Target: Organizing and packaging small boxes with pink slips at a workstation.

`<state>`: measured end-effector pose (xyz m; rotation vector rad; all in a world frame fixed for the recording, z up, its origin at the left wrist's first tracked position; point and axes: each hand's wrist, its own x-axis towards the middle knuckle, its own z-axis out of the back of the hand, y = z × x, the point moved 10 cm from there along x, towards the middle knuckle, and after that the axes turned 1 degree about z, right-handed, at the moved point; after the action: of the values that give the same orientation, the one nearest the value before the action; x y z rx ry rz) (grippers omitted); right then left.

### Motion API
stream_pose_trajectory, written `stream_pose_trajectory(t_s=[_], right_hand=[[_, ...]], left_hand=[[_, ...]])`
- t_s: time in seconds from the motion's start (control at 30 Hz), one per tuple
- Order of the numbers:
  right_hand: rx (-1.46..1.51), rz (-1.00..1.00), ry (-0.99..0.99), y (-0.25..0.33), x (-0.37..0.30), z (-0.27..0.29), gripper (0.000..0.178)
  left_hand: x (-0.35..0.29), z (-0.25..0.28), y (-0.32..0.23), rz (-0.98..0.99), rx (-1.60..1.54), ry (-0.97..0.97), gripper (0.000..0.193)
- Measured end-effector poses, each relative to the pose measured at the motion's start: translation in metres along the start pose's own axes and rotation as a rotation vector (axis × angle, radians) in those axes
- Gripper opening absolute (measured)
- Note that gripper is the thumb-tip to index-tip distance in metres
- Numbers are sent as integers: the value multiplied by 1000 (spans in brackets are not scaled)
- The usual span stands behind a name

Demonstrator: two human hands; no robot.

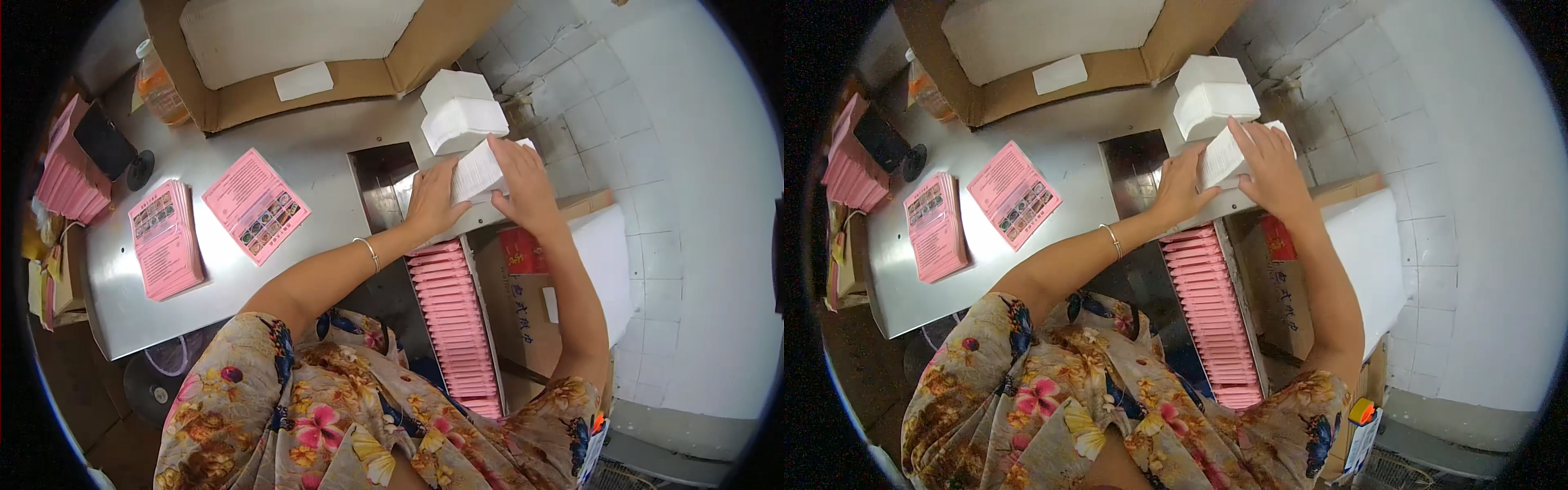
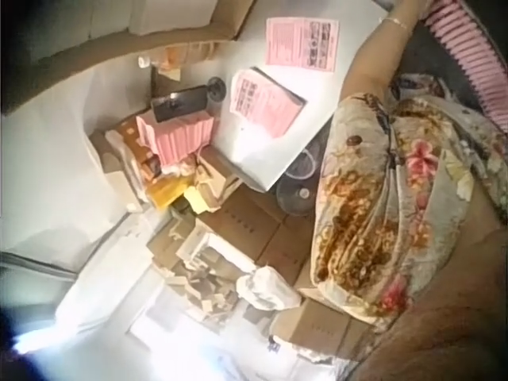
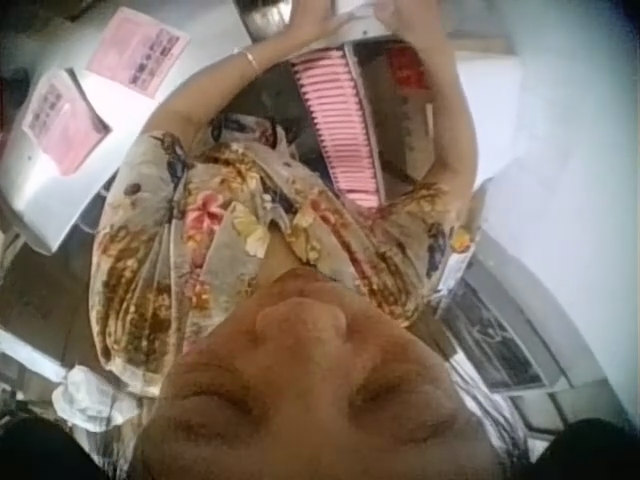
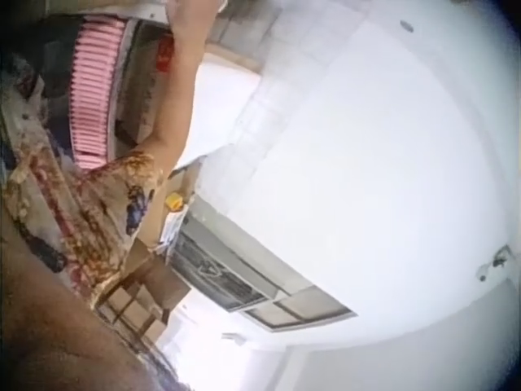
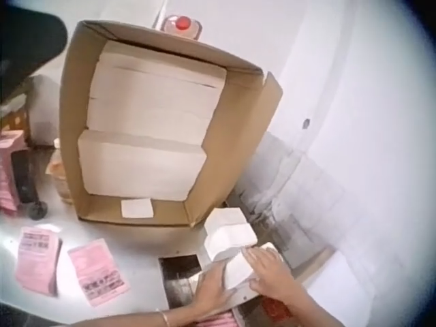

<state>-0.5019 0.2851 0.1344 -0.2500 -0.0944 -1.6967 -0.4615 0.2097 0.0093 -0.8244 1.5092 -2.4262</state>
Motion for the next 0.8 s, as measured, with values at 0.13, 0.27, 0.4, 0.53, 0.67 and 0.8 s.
stream_pose_trajectory(t_s=[0.13, 0.27, 0.4, 0.53, 0.67, 0.8], right_hand=[[15, -129, -172, -17, -9, 27, 96], [26, -487, -326, -60, -56, 62, 97], [-53, -617, -405, -57, -89, 96, 101], [-21, -774, -521, -49, -119, 104, 105], [-71, -751, -608, -38, -135, 71, 103], [2, -500, -234, 3, -72, -21, 88]], left_hand=[[0, 2, 1, -5, -6, -28, 84], [9, 7, 8, 6, -11, -95, 86], [22, 20, 18, -13, 18, -222, 87], [32, 22, 24, 13, 49, -233, 87], [38, 27, 21, -11, 65, -267, 86], [27, 49, 26, 25, 22, -292, 77]])
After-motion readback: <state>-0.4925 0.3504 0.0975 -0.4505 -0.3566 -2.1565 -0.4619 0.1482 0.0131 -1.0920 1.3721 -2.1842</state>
